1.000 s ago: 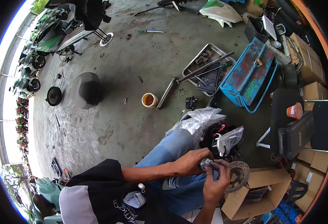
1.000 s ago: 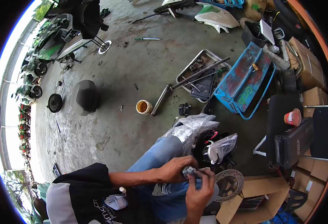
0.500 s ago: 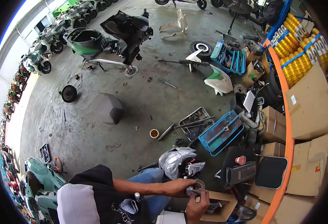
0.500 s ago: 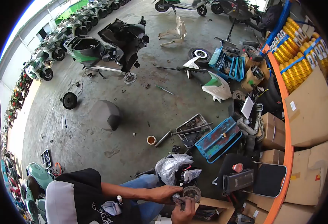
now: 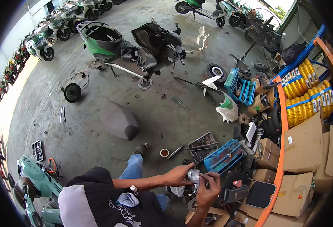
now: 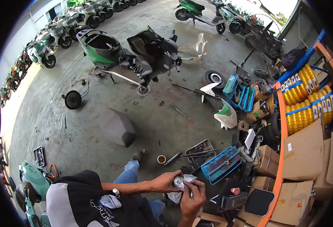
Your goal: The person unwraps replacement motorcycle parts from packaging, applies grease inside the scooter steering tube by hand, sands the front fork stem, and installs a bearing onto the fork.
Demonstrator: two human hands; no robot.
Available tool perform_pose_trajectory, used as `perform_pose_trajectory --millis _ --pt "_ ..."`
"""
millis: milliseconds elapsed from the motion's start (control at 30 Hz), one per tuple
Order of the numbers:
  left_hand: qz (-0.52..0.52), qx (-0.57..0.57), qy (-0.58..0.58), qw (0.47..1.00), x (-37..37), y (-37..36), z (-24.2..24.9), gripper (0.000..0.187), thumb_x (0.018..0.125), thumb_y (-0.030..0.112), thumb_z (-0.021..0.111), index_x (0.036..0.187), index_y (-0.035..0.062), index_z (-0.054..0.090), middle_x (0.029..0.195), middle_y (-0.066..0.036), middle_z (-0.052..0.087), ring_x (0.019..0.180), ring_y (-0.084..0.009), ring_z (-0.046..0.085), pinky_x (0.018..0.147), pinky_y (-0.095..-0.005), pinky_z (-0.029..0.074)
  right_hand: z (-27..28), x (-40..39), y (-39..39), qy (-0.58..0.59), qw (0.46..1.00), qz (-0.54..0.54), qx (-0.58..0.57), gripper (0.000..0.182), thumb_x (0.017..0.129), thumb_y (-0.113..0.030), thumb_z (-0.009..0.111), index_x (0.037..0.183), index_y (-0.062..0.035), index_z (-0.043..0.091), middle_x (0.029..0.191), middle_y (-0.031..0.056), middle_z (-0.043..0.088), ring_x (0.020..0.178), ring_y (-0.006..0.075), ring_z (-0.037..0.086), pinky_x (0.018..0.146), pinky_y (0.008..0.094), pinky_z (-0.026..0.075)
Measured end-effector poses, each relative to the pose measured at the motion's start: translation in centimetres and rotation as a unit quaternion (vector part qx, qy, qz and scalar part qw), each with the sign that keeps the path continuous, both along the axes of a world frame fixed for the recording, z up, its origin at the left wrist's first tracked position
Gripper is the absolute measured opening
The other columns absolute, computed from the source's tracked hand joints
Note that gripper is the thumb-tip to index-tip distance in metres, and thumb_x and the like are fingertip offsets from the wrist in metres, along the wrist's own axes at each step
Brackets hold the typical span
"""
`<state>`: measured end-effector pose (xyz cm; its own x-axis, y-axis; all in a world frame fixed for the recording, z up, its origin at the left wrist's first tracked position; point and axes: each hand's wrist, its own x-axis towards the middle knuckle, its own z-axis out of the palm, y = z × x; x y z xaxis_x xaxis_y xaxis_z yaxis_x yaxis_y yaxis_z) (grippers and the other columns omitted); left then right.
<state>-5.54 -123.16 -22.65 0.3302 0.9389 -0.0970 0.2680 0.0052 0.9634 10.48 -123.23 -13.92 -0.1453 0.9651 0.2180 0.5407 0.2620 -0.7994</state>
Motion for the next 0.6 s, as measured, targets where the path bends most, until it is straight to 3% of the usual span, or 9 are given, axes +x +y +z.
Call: perform_pose_trajectory --millis 67,133,200,233,300,367,433,533,600 --pt "0.002 -0.002 -0.013 1.0 -5.9 1.5 1.0 0.06 0.079 0.026 0.083 0.12 -0.002 0.048 0.104 -0.028 0.065 0.102 -0.0444 0.064 0.084 -0.048 0.051 0.9 -5.5 1.5 0.148 0.989 -0.029 0.002 0.024 0.086 -0.003 0.077 0.107 0.0059 0.07 0.117 0.0118 0.058 0.108 0.0213 0.059 0.093 0.0346 0.049" --pt "0.013 0.006 -0.022 1.0 -10.8 3.5 1.9 0.062 0.079 0.028 0.083 0.12 -0.0031 0.048 0.104 -0.027 0.064 0.099 -0.0418 0.065 0.083 -0.0458 0.05 3.3 -12.0 4.3 0.146 0.988 -0.044 -0.005 0.026 0.085 -0.005 0.078 0.108 0.004 0.071 0.119 0.013 0.058 0.108 0.0227 0.06 0.091 0.0362 0.051" --pt "0.024 -0.003 -0.021 0.999 -14.7 4.4 2.4 0.069 0.079 0.031 0.084 0.124 -0.0045 0.045 0.106 -0.029 0.062 0.101 -0.0436 0.063 0.085 -0.0466 0.05 3.2 -15.4 5.2 0.129 0.982 -0.051 -0.128 0.032 0.083 -0.009 0.081 0.112 0.0022 0.072 0.114 0.0143 0.064 0.103 0.0244 0.063 0.09 0.0372 0.052" --pt "0.022 0.004 -0.017 1.0 -16.4 4.9 2.9 0.072 0.08 0.035 0.084 0.125 -0.0052 0.044 0.108 -0.03 0.061 0.103 -0.0442 0.063 0.086 -0.0471 0.05 2.4 -16.2 6.0 0.092 0.967 -0.055 -0.233 0.031 0.085 -0.008 0.08 0.112 0.0039 0.071 0.104 0.0138 0.071 0.096 0.0222 0.067 0.088 0.0359 0.052" --pt "-0.011 0.005 -0.022 1.0 -19.6 5.3 4.6 0.076 0.082 0.041 0.082 0.127 -0.0066 0.042 0.112 -0.031 0.059 0.106 -0.0445 0.061 0.088 -0.0473 0.049 1.8 -18.5 7.1 0.049 0.993 -0.013 -0.11 0.03 0.086 -0.006 0.079 0.113 0.0048 0.071 0.096 0.0135 0.074 0.091 0.0199 0.069 0.085 0.0345 0.053" --pt "-0.07 -0.021 -0.046 0.996 -22.1 6.1 4.9 0.081 0.089 0.053 0.074 0.128 -0.0111 0.041 0.123 -0.032 0.054 0.113 -0.0432 0.059 0.094 -0.0472 0.047 2.6 -21.0 7.8 0.108 0.986 -0.044 -0.118 0.027 0.087 -0.005 0.078 0.112 0.0035 0.071 0.1 0.0127 0.074 0.093 0.0177 0.069 0.083 0.0334 0.054" --pt "-0.014 -0.023 -0.147 0.989 -23.6 6.3 4.4 0.076 0.094 0.05 0.07 0.13 -0.0112 0.043 0.125 -0.025 0.054 0.111 -0.0356 0.059 0.095 -0.0451 0.047 3.0 -22.8 8.8 0.166 0.98 -0.035 -0.108 0.033 0.086 -0.003 0.08 0.117 0.0017 0.07 0.1 0.0065 0.071 0.09 0.0131 0.065 0.082 0.0281 0.052" --pt "-0.076 -0.049 -0.19 0.978 -25.7 7.7 6.6 0.062 0.097 0.04 0.07 0.132 -0.0054 0.048 0.116 -0.012 0.06 0.103 -0.0184 0.057 0.091 -0.0344 0.048 3.4 -23.2 9.9 0.296 0.944 0.013 -0.143 0.041 0.087 0.007 0.073 0.127 0.0023 0.062 0.109 0.0077 0.069 0.1 0.0134 0.063 0.089 0.0274 0.052" --pt "-0.066 -0.075 -0.209 0.973 -25.9 8.0 6.3 0.056 0.096 0.033 0.072 0.134 -0.0018 0.049 0.109 -0.007 0.062 0.099 -0.0121 0.056 0.089 -0.0292 0.048 4.0 -23.0 10.0 0.316 0.945 0.013 -0.081 0.045 0.086 0.01 0.071 0.13 0.0053 0.058 0.117 0.0119 0.069 0.109 0.017 0.064 0.097 0.0299 0.051"
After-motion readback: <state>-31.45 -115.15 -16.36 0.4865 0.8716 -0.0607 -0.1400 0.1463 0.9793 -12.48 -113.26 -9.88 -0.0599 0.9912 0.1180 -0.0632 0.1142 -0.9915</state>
